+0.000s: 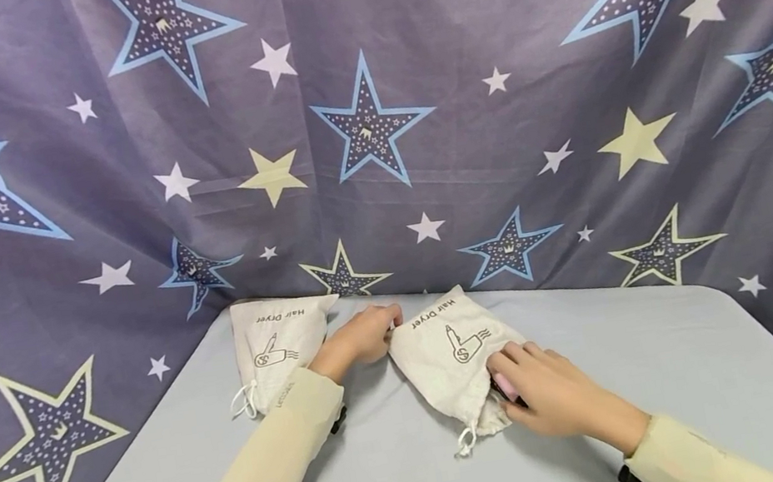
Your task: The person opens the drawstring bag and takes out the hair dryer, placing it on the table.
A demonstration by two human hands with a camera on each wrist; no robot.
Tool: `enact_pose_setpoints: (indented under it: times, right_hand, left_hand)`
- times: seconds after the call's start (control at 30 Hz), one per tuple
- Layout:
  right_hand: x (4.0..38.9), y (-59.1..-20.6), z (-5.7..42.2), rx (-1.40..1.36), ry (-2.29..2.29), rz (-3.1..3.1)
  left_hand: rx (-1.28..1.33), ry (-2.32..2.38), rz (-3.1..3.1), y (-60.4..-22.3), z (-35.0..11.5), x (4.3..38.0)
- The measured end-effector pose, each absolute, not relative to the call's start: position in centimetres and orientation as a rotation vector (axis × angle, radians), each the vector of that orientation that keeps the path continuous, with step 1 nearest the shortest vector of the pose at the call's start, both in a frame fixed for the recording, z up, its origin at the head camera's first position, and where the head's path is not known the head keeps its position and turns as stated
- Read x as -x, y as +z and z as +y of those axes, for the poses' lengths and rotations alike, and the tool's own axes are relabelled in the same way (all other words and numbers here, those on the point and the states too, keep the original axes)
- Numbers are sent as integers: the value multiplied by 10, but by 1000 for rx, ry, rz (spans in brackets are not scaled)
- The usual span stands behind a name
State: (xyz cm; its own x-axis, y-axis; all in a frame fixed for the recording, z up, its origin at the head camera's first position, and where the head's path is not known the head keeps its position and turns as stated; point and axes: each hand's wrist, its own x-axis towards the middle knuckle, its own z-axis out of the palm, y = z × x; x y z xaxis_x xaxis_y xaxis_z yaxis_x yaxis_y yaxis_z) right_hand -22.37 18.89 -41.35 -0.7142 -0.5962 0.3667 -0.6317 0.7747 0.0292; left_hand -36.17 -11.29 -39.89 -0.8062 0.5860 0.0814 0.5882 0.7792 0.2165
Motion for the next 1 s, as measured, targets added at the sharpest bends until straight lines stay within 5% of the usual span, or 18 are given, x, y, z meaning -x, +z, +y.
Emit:
enact_pose_setpoints:
  times: [1.0]
  right_hand:
    - [239,-423,156,-769,271,-2696]
  left_hand:
    - [976,-328,-2906,-405,-114,365]
